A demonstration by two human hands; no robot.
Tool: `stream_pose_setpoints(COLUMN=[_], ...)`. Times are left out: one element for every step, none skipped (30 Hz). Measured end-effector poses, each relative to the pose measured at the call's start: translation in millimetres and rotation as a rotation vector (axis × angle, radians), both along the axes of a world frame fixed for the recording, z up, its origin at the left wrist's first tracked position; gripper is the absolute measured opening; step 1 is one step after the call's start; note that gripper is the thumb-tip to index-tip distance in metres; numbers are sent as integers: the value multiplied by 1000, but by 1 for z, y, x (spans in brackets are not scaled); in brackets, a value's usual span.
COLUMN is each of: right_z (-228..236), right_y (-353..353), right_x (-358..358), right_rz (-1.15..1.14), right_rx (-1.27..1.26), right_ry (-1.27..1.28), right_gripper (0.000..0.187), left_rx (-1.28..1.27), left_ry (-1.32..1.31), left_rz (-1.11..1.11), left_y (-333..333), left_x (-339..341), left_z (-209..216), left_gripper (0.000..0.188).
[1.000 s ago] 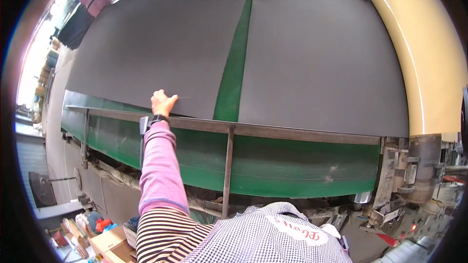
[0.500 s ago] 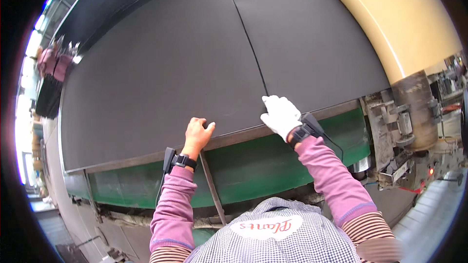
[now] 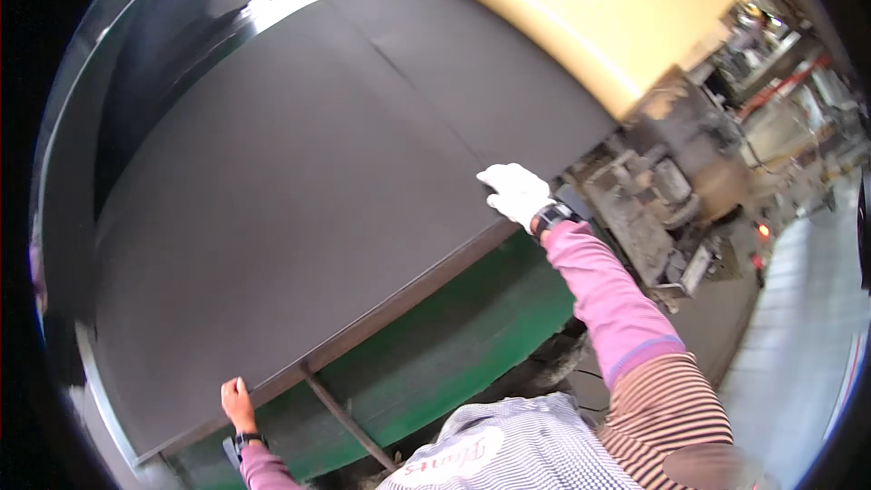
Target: The recorder is managing and aligning black sheets as they move along a conveyor belt and through a rolling machine.
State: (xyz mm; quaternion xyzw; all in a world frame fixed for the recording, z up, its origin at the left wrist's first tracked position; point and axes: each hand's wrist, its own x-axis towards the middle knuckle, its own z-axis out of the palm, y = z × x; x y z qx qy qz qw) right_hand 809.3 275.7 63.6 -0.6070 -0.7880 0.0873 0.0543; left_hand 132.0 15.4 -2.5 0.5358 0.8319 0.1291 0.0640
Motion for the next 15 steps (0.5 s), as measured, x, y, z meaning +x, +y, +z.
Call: stream_pose_setpoints(right_z=[2, 4, 7, 11, 15, 17, 19, 20, 21, 22, 22, 23, 23, 24, 24], right_y=[2, 4, 3, -1, -7, -19, -38, -58, -80, -101, -123, -146, -170, -189, -207], right_x=[10, 19, 25, 27, 28, 25, 19, 13, 5, -2, -9, -14, -19, -23, -27], right_rz=[-18, -79, -153, -192, -205, -184, -165, -142, -94, -54, -5, 4, 9, 3, -13], right_rx=[41, 84, 78, 197, 252, 328, 386, 394, 451, 390, 358, 272, 195, 129, 52], right_ry=[-20, -82, -168, -154, -114, -31, 26, 122, 212, 255, 296, 339, 379, 411, 428], right_gripper=[36, 31, 26, 21, 21, 20, 19, 18, 18, 18, 18, 19, 20, 21, 23], left_rx=[60, -18, -58, -99, -107, -142, -117, -154, -201, -278, -260, -228, -208, -208, -205], left_ry=[-15, -93, -174, -179, -70, 47, 39, -31, -92, -155, -190, -220, -226, -230, -224], left_rz=[-67, -57, -60, -58, -162, -254, -264, -275, -290, -283, -296, -348, -404, -440, -494], left_y=[2, 10, 14, 23, 29, 32, 36, 43, 50, 60, 68, 74, 81, 88, 94], left_x=[13, 24, 36, 49, 62, 74, 85, 96, 107, 119, 134, 148, 164, 179, 195], left_z=[-2, 2, 8, 12, 18, 24, 28, 31, 33, 35, 34, 35, 37, 37, 38], left_gripper=[22, 22, 22, 22, 22, 23, 23, 24, 25, 27, 28, 29, 30, 30, 31])
